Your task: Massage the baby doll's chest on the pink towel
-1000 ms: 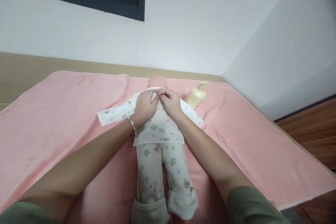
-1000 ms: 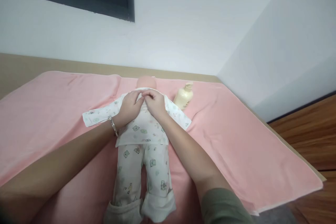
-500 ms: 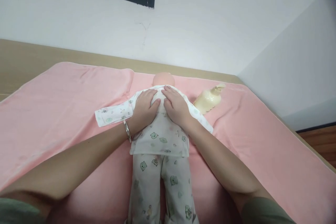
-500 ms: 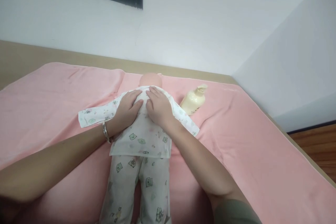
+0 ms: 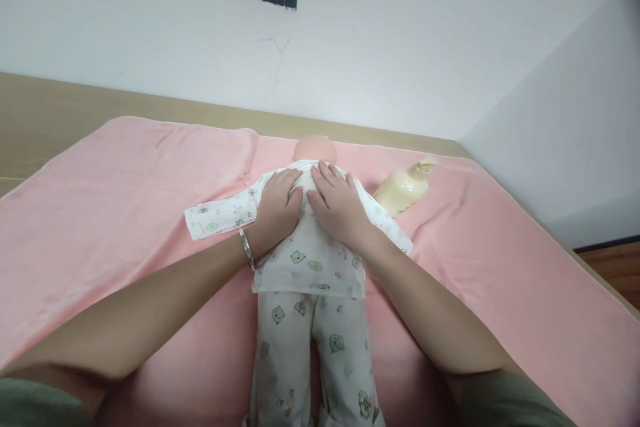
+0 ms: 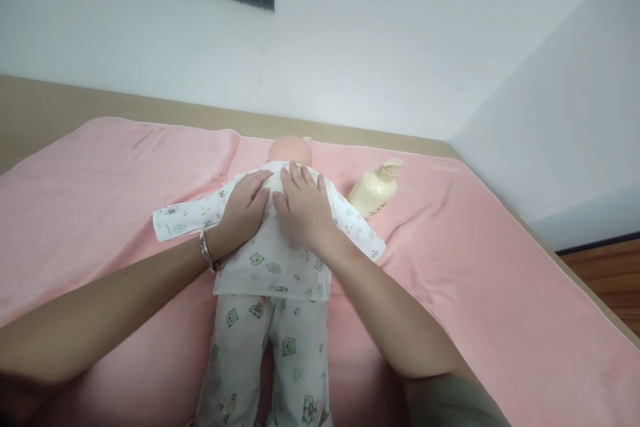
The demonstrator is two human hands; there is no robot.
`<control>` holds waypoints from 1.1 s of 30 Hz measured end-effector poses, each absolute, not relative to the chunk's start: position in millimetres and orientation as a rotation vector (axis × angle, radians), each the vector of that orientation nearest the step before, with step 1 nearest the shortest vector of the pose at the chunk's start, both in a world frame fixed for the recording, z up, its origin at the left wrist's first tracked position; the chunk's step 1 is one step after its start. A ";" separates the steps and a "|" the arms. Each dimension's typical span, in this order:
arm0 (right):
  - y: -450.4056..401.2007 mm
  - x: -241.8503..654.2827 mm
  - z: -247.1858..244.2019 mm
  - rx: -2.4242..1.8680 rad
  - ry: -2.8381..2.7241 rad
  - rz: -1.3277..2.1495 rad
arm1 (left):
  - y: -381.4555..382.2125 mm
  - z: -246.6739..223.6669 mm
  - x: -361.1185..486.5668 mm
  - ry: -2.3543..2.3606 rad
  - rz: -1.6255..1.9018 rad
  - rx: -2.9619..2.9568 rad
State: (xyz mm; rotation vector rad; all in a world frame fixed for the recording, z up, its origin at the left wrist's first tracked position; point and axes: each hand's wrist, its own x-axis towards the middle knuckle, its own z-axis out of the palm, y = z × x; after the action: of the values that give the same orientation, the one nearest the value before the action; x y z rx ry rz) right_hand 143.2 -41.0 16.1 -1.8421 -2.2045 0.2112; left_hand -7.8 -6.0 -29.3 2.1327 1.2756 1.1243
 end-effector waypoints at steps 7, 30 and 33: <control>-78.6 122.8 17.5 -1.999 -2.196 -0.078 | -5.5 -31.1 -8.4 1.296 1.108 2.127; -27.4 152.1 4.2 -1.964 -1.879 0.242 | -23.2 -7.3 -6.9 1.322 0.758 2.638; -24.3 154.5 2.5 -1.938 -1.918 0.186 | -32.1 -8.3 -6.9 1.271 0.785 2.648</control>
State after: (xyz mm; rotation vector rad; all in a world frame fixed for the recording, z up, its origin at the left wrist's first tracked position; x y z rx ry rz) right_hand 154.5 -24.3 2.5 -1.9375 -1.9184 0.1856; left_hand -6.9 -32.1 -8.3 2.6482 1.2711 0.7849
